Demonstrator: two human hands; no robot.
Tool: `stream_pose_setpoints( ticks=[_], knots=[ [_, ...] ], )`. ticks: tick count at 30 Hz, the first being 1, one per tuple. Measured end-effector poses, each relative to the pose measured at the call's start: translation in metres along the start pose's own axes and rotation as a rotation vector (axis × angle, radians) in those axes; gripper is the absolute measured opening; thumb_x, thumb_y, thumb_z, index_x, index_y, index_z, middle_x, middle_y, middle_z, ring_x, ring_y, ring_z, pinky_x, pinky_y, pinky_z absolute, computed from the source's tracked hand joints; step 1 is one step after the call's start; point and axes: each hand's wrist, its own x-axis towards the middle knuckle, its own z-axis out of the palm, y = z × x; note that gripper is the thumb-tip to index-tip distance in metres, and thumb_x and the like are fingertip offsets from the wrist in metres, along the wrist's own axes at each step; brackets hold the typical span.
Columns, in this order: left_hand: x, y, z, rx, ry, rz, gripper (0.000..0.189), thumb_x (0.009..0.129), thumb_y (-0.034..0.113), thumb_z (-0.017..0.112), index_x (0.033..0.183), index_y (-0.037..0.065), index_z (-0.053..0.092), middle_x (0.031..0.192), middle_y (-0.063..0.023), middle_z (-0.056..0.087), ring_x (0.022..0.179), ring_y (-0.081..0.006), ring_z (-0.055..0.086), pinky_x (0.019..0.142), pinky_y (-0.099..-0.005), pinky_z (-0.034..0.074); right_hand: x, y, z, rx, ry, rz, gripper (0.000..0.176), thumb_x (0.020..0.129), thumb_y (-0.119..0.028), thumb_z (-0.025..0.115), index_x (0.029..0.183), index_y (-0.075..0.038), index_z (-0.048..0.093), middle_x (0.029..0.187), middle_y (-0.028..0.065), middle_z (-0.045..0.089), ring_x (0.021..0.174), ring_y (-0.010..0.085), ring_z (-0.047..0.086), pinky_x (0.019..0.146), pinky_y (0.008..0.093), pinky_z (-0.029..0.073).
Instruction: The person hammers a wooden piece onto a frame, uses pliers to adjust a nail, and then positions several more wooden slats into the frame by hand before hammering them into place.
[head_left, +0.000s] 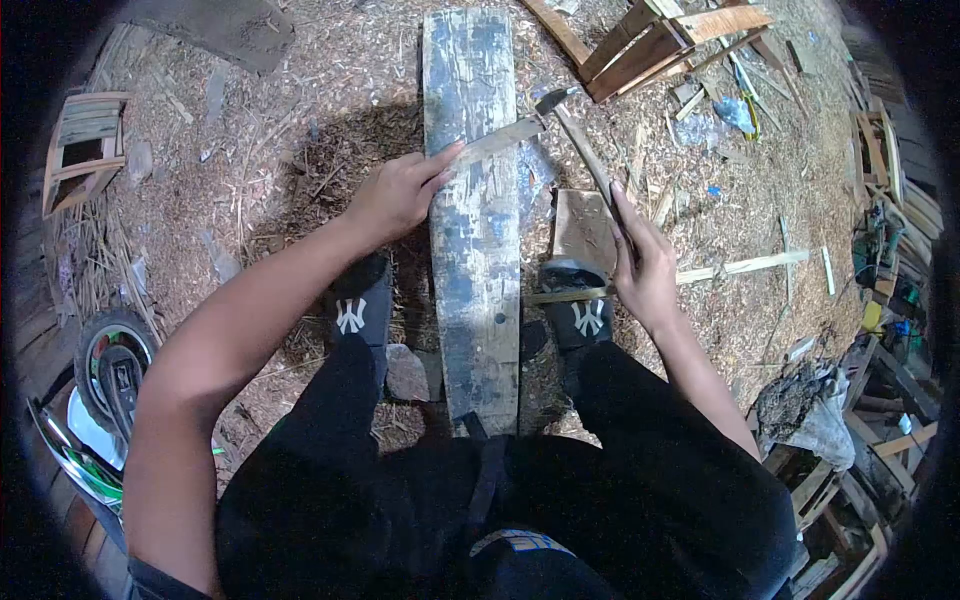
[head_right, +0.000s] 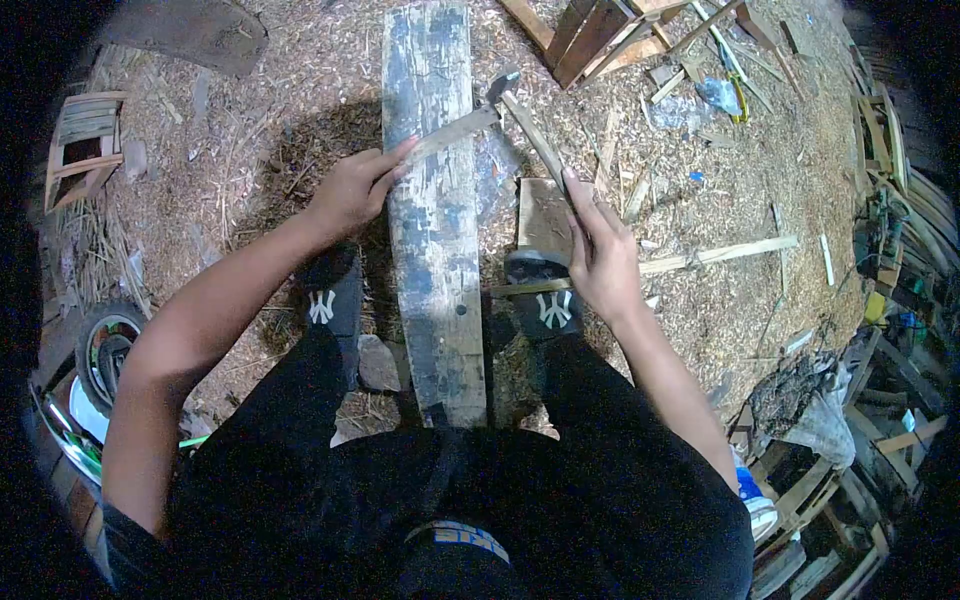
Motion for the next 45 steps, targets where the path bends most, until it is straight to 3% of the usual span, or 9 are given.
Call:
stream_pose_setpoints(
  ticks=[4,19,21,25,29,35,41,43,45],
  knots=[
    [0.001,-0.005,0.000,-0.014,-0.089,-0.026,0.048,0.103,0.023,0.053,0.151,0.025,0.046,0.086,-0.0177,0.061,0.081,-0.0392,0.064,0.076,-0.0498,0.052,-0.007,0.004,-0.005,-0.017,-0.045,0.004,0.063,0.090,0.007,0.061,0.148,-0.017,0.052,0.085,0.0191,0.063,0.071,0.0330,0.064,0.068,0.0417,0.054],
    [0.003,-0.008,0.003,-0.004,-0.074,-0.002,0.050,0.102,0.016,0.054,0.151,0.021,0.046,0.092,-0.0224,0.066,0.083,-0.0415,0.065,0.076,-0.0493,0.052,-0.010,0.003,-0.006,-0.009,-0.016,0.018,0.067,0.089,0.004,0.061,0.149,-0.023,0.050,0.086,0.0188,0.061,0.071,0.0371,0.063,0.066,0.0471,0.054],
    [0.003,-0.006,0.002,-0.020,-0.075,0.005,0.050,0.102,0.016,0.054,0.151,0.020,0.046,0.092,-0.0226,0.066,0.083,-0.0415,0.065,0.076,-0.0491,0.052,-0.009,0.006,-0.004,-0.177,-0.108,0.019,0.070,0.087,0.009,0.062,0.149,-0.021,0.050,0.085,0.0172,0.060,0.069,0.0340,0.062,0.064,0.0444,0.053],
    [0.004,-0.007,0.002,-0.041,-0.090,-0.002,0.049,0.102,0.017,0.054,0.150,0.018,0.047,0.092,-0.0230,0.066,0.084,-0.0415,0.065,0.076,-0.0488,0.052,-0.008,0.000,-0.007,-0.005,-0.007,0.043,0.065,0.089,0.004,0.061,0.147,-0.024,0.052,0.085,0.0188,0.060,0.073,0.0372,0.065,0.067,0.0468,0.055],
    [0.004,-0.006,0.002,-0.035,-0.076,0.005,0.048,0.102,0.016,0.054,0.150,0.017,0.048,0.092,-0.0232,0.066,0.084,-0.0416,0.065,0.075,-0.0484,0.052,-0.006,0.007,-0.003,-0.185,-0.116,0.024,0.068,0.087,0.009,0.061,0.147,-0.019,0.052,0.086,0.0168,0.059,0.071,0.0340,0.063,0.065,0.0442,0.054],
    [0.004,-0.006,0.001,-0.067,-0.066,0.012,0.047,0.102,0.014,0.054,0.148,0.015,0.049,0.093,-0.0242,0.066,0.083,-0.0424,0.065,0.075,-0.0476,0.052,-0.004,0.000,-0.005,-0.009,-0.007,0.033,0.063,0.090,0.003,0.060,0.147,-0.023,0.053,0.090,0.0204,0.062,0.075,0.0385,0.067,0.071,0.0486,0.056],
    [0.003,-0.006,0.003,-0.062,-0.051,0.013,0.047,0.101,0.013,0.056,0.148,0.013,0.050,0.090,-0.0236,0.065,0.082,-0.0419,0.065,0.074,-0.0478,0.051,0.000,-0.007,-0.014,-0.065,-0.055,0.084,0.067,0.089,0.004,0.063,0.148,-0.025,0.051,0.086,0.0166,0.062,0.071,0.0338,0.067,0.066,0.0466,0.056],
    [0.003,-0.009,0.004,-0.015,-0.079,0.010,0.051,0.102,0.020,0.054,0.152,0.023,0.044,0.090,-0.0185,0.066,0.082,-0.0395,0.066,0.076,-0.0494,0.054,0.005,-0.014,-0.020,-0.096,-0.035,0.042,0.068,0.088,0.004,0.064,0.148,-0.026,0.052,0.087,0.0151,0.062,0.070,0.0324,0.067,0.064,0.0466,0.055],
    [0.002,-0.007,0.003,-0.022,-0.063,0.010,0.049,0.101,0.017,0.056,0.150,0.019,0.047,0.088,-0.0199,0.065,0.081,-0.0395,0.065,0.075,-0.0484,0.052,0.008,-0.016,-0.022,-0.142,-0.045,0.019,0.069,0.088,0.003,0.064,0.148,-0.028,0.051,0.088,0.0137,0.061,0.071,0.0319,0.067,0.064,0.0462,0.056]
  ],
)
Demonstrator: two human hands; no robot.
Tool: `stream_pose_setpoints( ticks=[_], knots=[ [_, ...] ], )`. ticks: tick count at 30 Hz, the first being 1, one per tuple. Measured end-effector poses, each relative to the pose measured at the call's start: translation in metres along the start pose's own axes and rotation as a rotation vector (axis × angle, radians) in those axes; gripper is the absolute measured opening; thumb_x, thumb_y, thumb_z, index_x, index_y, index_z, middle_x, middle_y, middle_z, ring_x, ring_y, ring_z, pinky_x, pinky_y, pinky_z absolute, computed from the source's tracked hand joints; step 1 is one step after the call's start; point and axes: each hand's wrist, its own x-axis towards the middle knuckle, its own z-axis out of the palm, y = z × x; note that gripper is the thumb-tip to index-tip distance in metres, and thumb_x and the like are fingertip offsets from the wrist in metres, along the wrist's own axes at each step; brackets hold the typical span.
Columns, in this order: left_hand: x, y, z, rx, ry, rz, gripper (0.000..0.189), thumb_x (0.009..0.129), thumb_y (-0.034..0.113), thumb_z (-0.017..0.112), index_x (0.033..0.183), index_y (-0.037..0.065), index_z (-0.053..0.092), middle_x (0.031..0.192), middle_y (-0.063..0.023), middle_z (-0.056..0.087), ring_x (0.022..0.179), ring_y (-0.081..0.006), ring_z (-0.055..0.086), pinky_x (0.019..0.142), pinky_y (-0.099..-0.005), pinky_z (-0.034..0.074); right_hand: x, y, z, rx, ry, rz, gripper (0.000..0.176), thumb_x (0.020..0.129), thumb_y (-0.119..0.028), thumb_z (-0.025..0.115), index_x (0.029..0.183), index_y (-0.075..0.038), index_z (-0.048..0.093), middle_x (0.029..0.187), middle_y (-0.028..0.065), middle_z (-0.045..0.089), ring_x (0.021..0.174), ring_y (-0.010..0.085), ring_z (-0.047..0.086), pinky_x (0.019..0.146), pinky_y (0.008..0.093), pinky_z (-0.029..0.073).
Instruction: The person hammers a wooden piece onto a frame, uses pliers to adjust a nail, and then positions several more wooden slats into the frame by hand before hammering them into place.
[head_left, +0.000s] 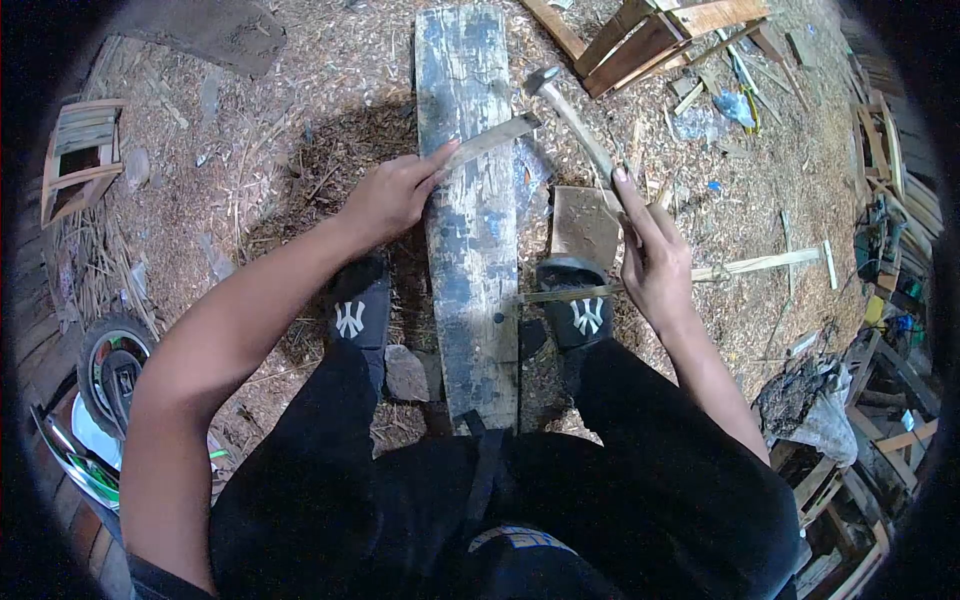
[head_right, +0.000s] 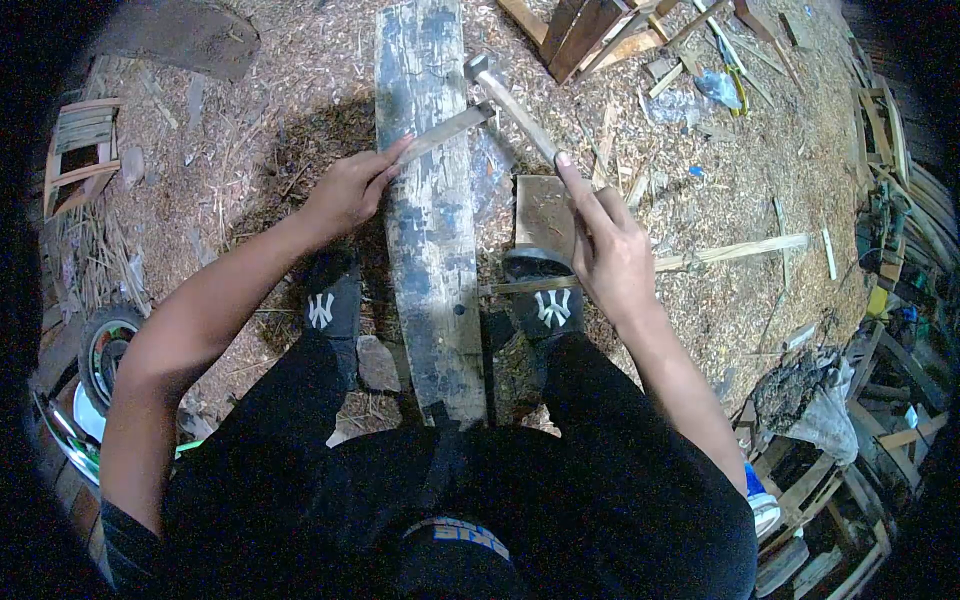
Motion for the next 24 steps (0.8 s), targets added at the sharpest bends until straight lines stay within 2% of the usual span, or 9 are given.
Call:
stream_pose_setpoints(
  ticks=[1,3,4,7,9,13,17,21,24],
  knots=[
    [0.000,0.002,-0.001,-0.005,0.015,0.000,0.048,0.100,0.014,0.057,0.148,0.014,0.051,0.087,-0.0214,0.064,0.079,-0.0394,0.064,0.073,-0.0473,0.051,0.000,0.000,0.001,0.000,0.001,0.000,0.069,0.088,0.003,0.064,0.148,-0.028,0.051,0.088,0.0137,0.061,0.071,0.0319,0.067,0.064,0.0462,0.056],
    [-0.001,0.005,-0.002,0.002,0.021,0.005,0.048,0.100,0.015,0.058,0.148,0.015,0.050,0.086,-0.0210,0.064,0.079,-0.0392,0.064,0.073,-0.0471,0.051,-0.002,-0.001,0.003,-0.056,-0.093,0.000,0.066,0.089,0.010,0.060,0.148,-0.018,0.052,0.084,0.0178,0.058,0.066,0.0314,0.058,0.065,0.0418,0.051],
    [-0.001,0.006,-0.003,0.006,0.028,0.009,0.049,0.100,0.015,0.058,0.148,0.016,0.050,0.086,-0.0206,0.064,0.079,-0.0389,0.064,0.072,-0.0469,0.051,-0.002,-0.002,0.002,-0.054,-0.093,0.001,0.066,0.089,0.010,0.060,0.148,-0.018,0.052,0.084,0.0178,0.058,0.066,0.0314,0.058,0.065,0.0418,0.051],
    [-0.001,0.006,-0.002,0.001,0.068,0.047,0.048,0.100,0.016,0.059,0.147,0.017,0.051,0.087,-0.0205,0.064,0.079,-0.0385,0.064,0.072,-0.0466,0.052,-0.001,-0.005,-0.001,-0.120,-0.162,0.062,0.066,0.090,0.008,0.060,0.149,-0.021,0.052,0.084,0.0184,0.059,0.068,0.0320,0.061,0.064,0.0441,0.051],
    [-0.002,0.006,-0.002,-0.002,0.066,0.036,0.048,0.100,0.016,0.059,0.147,0.017,0.052,0.086,-0.0205,0.064,0.079,-0.0385,0.064,0.072,-0.0464,0.052,-0.002,-0.004,-0.002,-0.040,-0.066,0.036,0.069,0.089,-0.001,0.063,0.149,-0.033,0.049,0.092,0.0136,0.063,0.072,0.0355,0.068,0.064,0.0457,0.060],
    [-0.001,0.006,-0.001,0.015,0.065,0.018,0.047,0.100,0.016,0.059,0.146,0.017,0.053,0.085,-0.0202,0.064,0.078,-0.0383,0.064,0.072,-0.0459,0.052,-0.005,0.004,0.006,-0.124,-0.166,0.060,0.067,0.091,-0.002,0.063,0.150,-0.031,0.048,0.090,0.0133,0.062,0.071,0.0354,0.067,0.062,0.0471,0.058],
    [-0.001,0.004,-0.001,0.006,0.074,0.047,0.047,0.099,0.017,0.059,0.146,0.016,0.053,0.084,-0.0199,0.063,0.077,-0.0382,0.064,0.071,-0.0461,0.052,-0.006,-0.001,0.002,-0.047,-0.079,0.026,0.069,0.090,-0.001,0.062,0.150,-0.032,0.047,0.089,0.0131,0.060,0.069,0.0354,0.064,0.061,0.0478,0.057],
    [-0.001,0.004,-0.002,0.024,0.071,0.036,0.047,0.099,0.017,0.060,0.146,0.016,0.053,0.083,-0.0198,0.062,0.076,-0.0381,0.064,0.070,-0.0462,0.052,-0.005,0.004,0.007,-0.154,-0.132,0.039,0.070,0.089,0.000,0.062,0.150,-0.031,0.047,0.090,0.0134,0.060,0.068,0.0359,0.065,0.060,0.0477,0.057],
    [0.000,0.005,-0.003,0.017,0.066,0.030,0.047,0.099,0.017,0.060,0.145,0.015,0.054,0.082,-0.0197,0.062,0.076,-0.0379,0.063,0.070,-0.0463,0.051,-0.006,0.006,0.006,-0.086,-0.136,0.060,0.071,0.089,-0.001,0.062,0.151,-0.032,0.045,0.093,0.0144,0.061,0.072,0.0372,0.066,0.062,0.0487,0.057]
  ],
)
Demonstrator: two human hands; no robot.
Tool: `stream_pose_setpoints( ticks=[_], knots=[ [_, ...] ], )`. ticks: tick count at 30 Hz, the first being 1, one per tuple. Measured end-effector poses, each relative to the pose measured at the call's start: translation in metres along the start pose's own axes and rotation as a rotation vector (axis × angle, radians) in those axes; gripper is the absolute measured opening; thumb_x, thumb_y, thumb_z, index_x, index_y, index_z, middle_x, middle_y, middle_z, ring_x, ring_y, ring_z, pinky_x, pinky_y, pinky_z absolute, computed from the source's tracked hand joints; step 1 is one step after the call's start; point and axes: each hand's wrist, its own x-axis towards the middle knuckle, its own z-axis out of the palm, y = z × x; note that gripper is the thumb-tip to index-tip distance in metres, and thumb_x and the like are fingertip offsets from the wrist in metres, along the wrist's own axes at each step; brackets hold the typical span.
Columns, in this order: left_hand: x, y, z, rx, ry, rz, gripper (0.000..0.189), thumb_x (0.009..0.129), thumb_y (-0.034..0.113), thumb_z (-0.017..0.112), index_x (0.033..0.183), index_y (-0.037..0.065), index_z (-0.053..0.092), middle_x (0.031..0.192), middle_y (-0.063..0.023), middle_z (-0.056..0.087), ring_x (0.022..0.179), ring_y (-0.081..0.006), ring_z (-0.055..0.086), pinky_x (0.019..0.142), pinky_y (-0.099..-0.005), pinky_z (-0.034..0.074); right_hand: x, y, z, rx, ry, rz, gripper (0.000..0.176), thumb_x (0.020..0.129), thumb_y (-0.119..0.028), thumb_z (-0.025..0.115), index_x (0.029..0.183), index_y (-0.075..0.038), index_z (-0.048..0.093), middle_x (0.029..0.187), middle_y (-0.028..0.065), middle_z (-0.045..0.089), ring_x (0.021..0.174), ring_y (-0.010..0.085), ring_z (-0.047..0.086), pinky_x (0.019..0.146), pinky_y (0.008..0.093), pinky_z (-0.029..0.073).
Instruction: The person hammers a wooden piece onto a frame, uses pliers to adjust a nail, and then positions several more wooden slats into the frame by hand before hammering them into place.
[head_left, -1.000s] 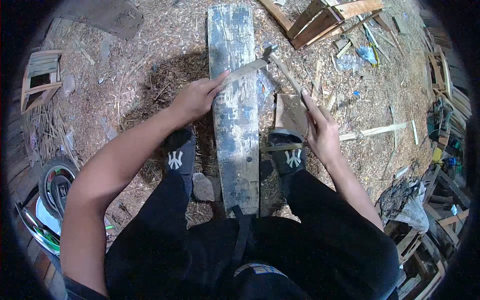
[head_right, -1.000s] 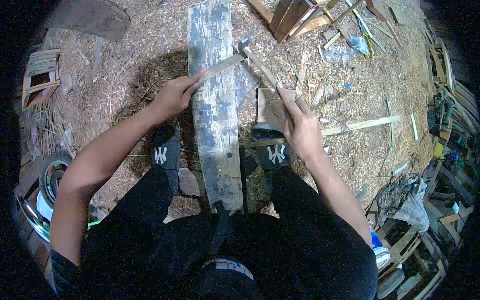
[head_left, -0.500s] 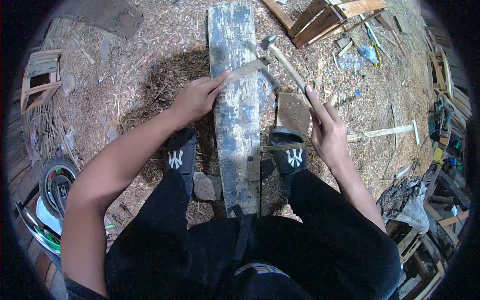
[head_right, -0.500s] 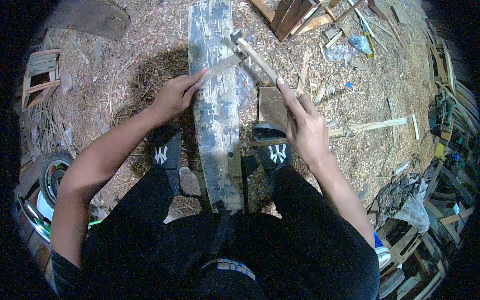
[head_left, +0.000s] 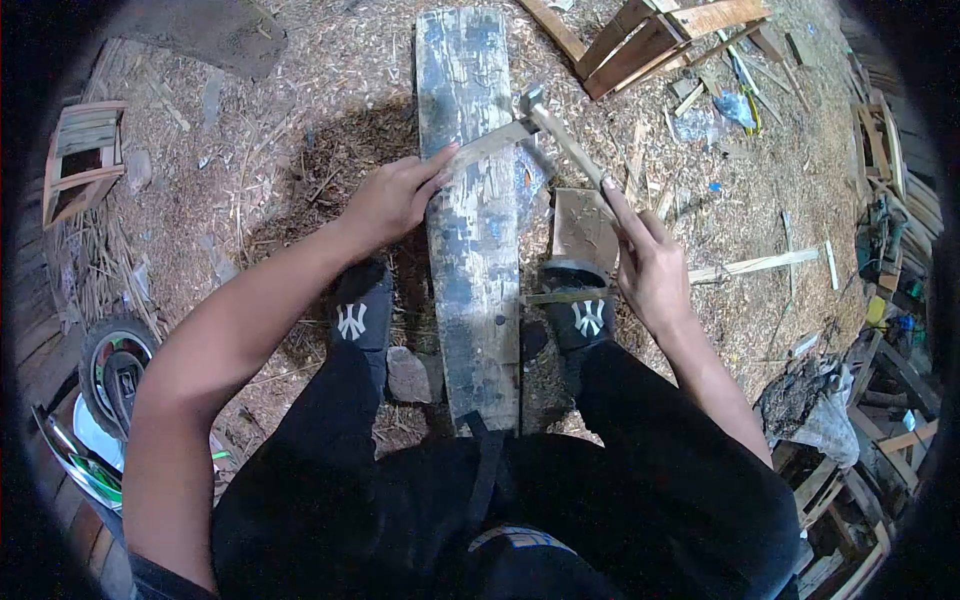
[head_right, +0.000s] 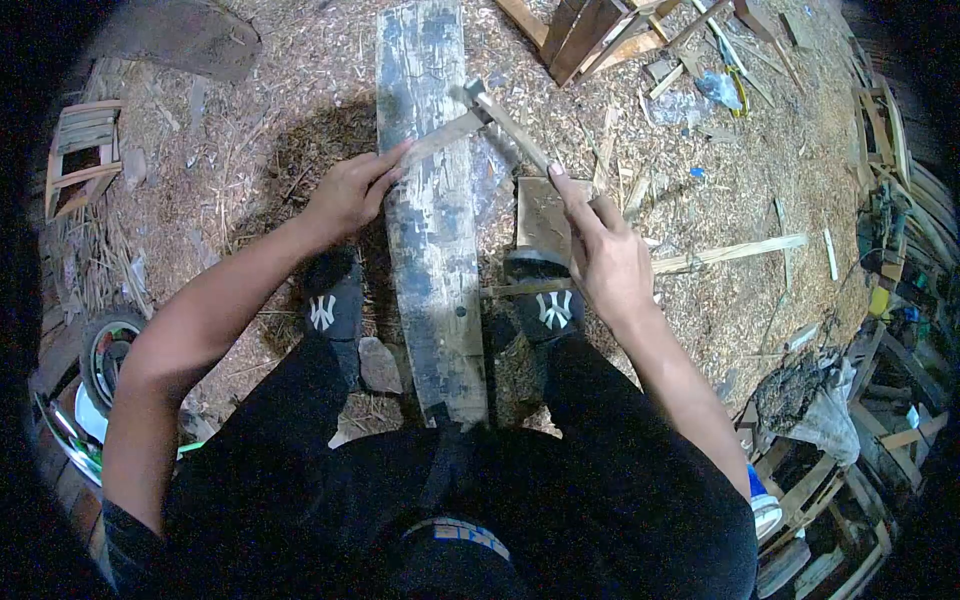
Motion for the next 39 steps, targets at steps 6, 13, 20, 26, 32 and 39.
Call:
stream_pose_setpoints(
  ticks=[6,13,20,26,32,39],
  knots=[
    [0.000,0.002,-0.002,-0.011,-0.008,-0.006,0.046,0.099,0.016,0.060,0.144,0.013,0.055,0.082,-0.0197,0.061,0.076,-0.0378,0.063,0.070,-0.0467,0.051,-0.002,0.002,0.003,-0.067,-0.002,-0.003,0.068,0.090,-0.002,0.062,0.150,-0.031,0.047,0.092,0.0143,0.061,0.071,0.0361,0.066,0.062,0.0479,0.056],
    [0.000,0.000,-0.001,0.006,-0.032,-0.026,0.045,0.100,0.017,0.060,0.144,0.013,0.055,0.084,-0.0204,0.062,0.077,-0.0380,0.064,0.071,-0.0468,0.051,0.002,-0.003,-0.002,0.112,0.057,0.012,0.063,0.091,0.007,0.059,0.147,-0.020,0.053,0.091,0.0200,0.064,0.074,0.0323,0.067,0.067,0.0450,0.056],
    [0.000,0.000,-0.001,-0.009,-0.028,-0.032,0.045,0.100,0.017,0.060,0.144,0.014,0.054,0.083,-0.0201,0.062,0.077,-0.0378,0.063,0.071,-0.0466,0.051,0.008,-0.003,-0.003,0.236,0.209,-0.071,0.057,0.093,0.003,0.060,0.147,-0.016,0.053,0.083,0.0217,0.065,0.067,0.0322,0.064,0.069,0.0438,0.057],
    [0.000,0.003,-0.004,0.005,-0.050,-0.050,0.046,0.099,0.018,0.061,0.145,0.014,0.054,0.084,-0.0204,0.063,0.078,-0.0380,0.064,0.072,-0.0462,0.051,0.002,-0.002,0.007,0.257,0.044,0.030,0.052,0.095,0.002,0.058,0.145,-0.012,0.055,0.096,0.0255,0.070,0.083,0.0361,0.072,0.078,0.0456,0.058],
    [0.000,0.000,-0.002,-0.016,-0.020,-0.013,0.048,0.099,0.016,0.060,0.146,0.014,0.053,0.085,-0.0207,0.063,0.079,-0.0389,0.064,0.073,-0.0468,0.051,0.003,-0.002,0.005,0.211,0.039,-0.011,0.050,0.095,0.002,0.057,0.144,-0.011,0.056,0.102,0.0277,0.070,0.092,0.0386,0.071,0.083,0.0463,0.055],
    [0.000,-0.001,-0.002,-0.016,-0.031,-0.016,0.048,0.098,0.015,0.061,0.146,0.014,0.053,0.087,-0.0206,0.063,0.079,-0.0387,0.064,0.073,-0.0464,0.052,0.003,0.000,0.009,0.287,0.086,0.011,0.053,0.096,0.001,0.057,0.146,-0.014,0.054,0.088,0.0243,0.068,0.074,0.0319,0.069,0.073,0.0445,0.056]
  ],
)
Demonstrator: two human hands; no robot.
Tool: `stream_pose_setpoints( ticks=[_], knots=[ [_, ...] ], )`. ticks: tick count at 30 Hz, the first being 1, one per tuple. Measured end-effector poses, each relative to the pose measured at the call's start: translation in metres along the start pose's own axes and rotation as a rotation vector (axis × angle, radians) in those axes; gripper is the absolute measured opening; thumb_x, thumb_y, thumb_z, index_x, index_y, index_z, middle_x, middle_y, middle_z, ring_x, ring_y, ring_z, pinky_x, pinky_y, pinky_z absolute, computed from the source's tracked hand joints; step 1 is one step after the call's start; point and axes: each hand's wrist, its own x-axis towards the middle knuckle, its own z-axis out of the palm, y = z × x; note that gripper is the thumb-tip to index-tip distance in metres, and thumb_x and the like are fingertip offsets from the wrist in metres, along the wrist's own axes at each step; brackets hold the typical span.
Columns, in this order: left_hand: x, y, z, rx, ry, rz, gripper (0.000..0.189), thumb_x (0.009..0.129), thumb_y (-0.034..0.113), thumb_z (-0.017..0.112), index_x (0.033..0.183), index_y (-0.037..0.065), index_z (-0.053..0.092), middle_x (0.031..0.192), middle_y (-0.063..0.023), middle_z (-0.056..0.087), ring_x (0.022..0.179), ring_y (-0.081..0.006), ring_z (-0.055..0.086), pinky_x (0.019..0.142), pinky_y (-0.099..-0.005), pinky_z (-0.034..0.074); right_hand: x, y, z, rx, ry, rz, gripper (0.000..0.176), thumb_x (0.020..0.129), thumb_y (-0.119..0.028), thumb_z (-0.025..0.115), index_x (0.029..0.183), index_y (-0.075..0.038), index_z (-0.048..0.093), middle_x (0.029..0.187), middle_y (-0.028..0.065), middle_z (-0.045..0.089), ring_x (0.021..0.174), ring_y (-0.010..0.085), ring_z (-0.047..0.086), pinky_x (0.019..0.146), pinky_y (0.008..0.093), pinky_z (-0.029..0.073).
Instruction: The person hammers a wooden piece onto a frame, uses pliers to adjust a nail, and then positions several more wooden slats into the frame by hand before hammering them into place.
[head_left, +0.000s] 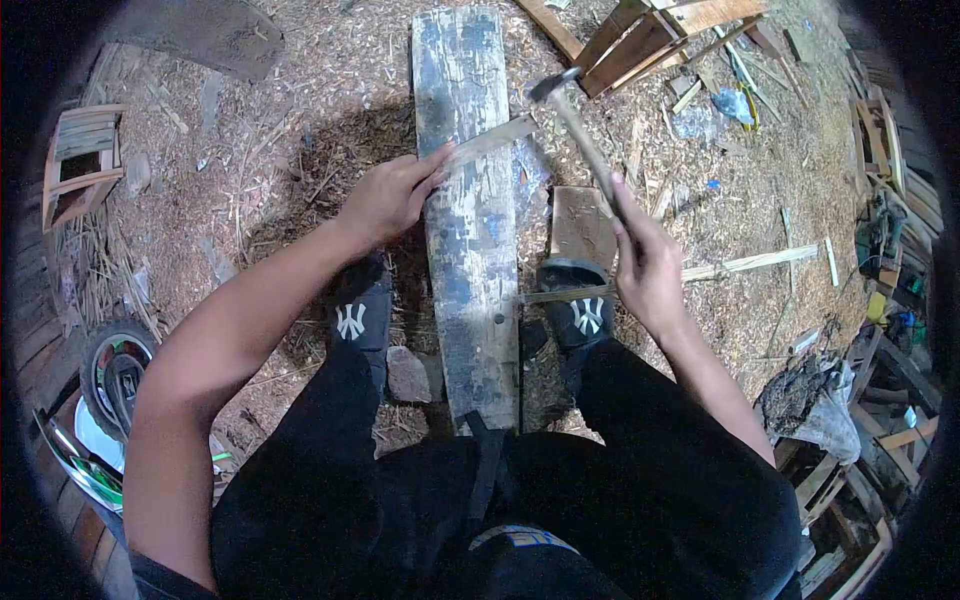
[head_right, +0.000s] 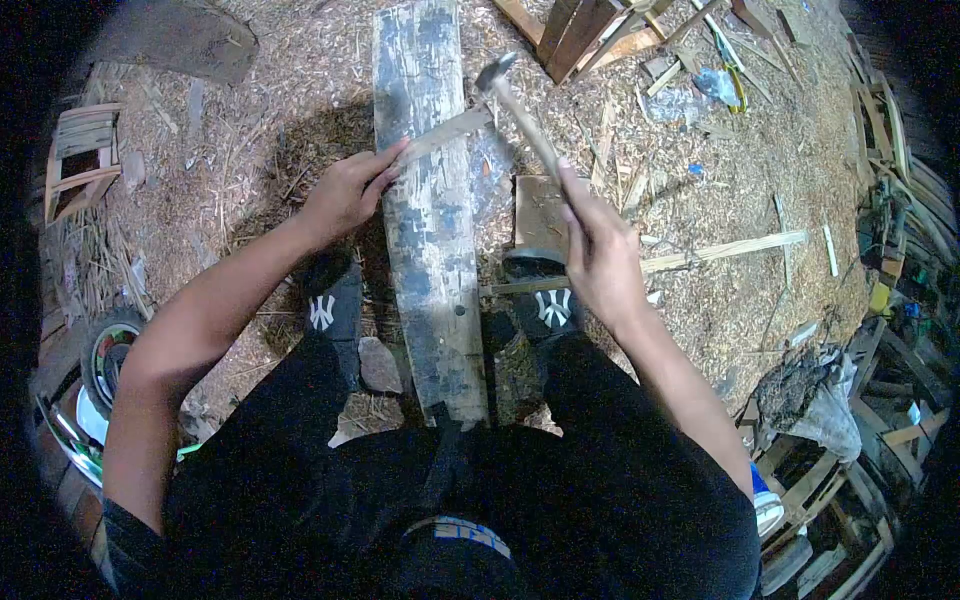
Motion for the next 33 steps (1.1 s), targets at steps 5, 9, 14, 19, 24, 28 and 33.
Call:
stream_pose_setpoints(
  ticks=[5,9,14,19,24,28,33],
  knots=[
    [0.000,-0.001,0.000,0.029,-0.018,-0.012,0.048,0.098,0.014,0.061,0.146,0.013,0.053,0.086,-0.0203,0.063,0.079,-0.0382,0.064,0.073,-0.0464,0.052,-0.005,-0.005,0.002,0.018,-0.049,0.050,0.057,0.095,0.002,0.058,0.149,-0.016,0.052,0.081,0.0216,0.066,0.068,0.0308,0.066,0.070,0.0454,0.055],
    [0.000,-0.001,0.000,0.037,-0.002,0.002,0.048,0.098,0.014,0.061,0.146,0.013,0.053,0.086,-0.0207,0.064,0.078,-0.0381,0.064,0.072,-0.0461,0.052,-0.002,0.004,0.000,-0.090,-0.071,-0.023,0.056,0.095,0.003,0.057,0.149,-0.015,0.051,0.084,0.0226,0.067,0.070,0.0277,0.067,0.070,0.0438,0.055],
    [0.000,-0.002,0.001,0.031,-0.004,0.000,0.048,0.098,0.013,0.061,0.146,0.013,0.053,0.087,-0.0212,0.065,0.078,-0.0383,0.065,0.072,-0.0460,0.053,0.002,0.004,0.004,-0.004,0.147,-0.094,0.055,0.095,0.000,0.059,0.147,-0.013,0.052,0.088,0.0249,0.068,0.076,0.0340,0.070,0.072,0.0465,0.056],
    [0.001,-0.001,0.000,0.031,-0.001,0.012,0.049,0.098,0.013,0.061,0.146,0.013,0.052,0.086,-0.0212,0.064,0.078,-0.0383,0.065,0.072,-0.0461,0.052,0.003,-0.002,-0.002,-0.109,-0.084,-0.007,0.052,0.095,0.002,0.058,0.146,-0.012,0.054,0.089,0.0226,0.069,0.074,0.0330,0.069,0.072,0.0463,0.056],
    [0.000,-0.003,0.001,0.024,0.009,0.018,0.049,0.098,0.014,0.061,0.146,0.014,0.052,0.084,-0.0203,0.063,0.076,-0.0384,0.063,0.071,-0.0469,0.052,0.000,0.001,0.003,0.017,0.044,-0.006,0.054,0.094,0.003,0.060,0.145,-0.013,0.054,0.088,0.0245,0.067,0.076,0.0362,0.069,0.073,0.0471,0.055],
    [0.000,-0.002,0.000,0.023,-0.009,-0.016,0.048,0.099,0.021,0.059,0.147,0.022,0.051,0.083,-0.0173,0.061,0.080,-0.0389,0.064,0.073,-0.0491,0.053,0.001,-0.007,-0.006,-0.069,-0.080,0.062,0.056,0.093,0.004,0.059,0.146,-0.014,0.054,0.089,0.0247,0.066,0.078,0.0372,0.069,0.074,0.0463,0.056],
    [0.004,-0.003,-0.005,0.028,-0.021,0.007,0.047,0.099,0.016,0.062,0.145,0.015,0.054,0.090,-0.0206,0.068,0.079,-0.0377,0.067,0.073,-0.0452,0.053,0.003,-0.001,-0.006,-0.119,-0.088,0.042,0.057,0.093,0.004,0.059,0.147,-0.015,0.052,0.092,0.0246,0.067,0.083,0.0397,0.071,0.077,0.0465,0.057]
  ],
)
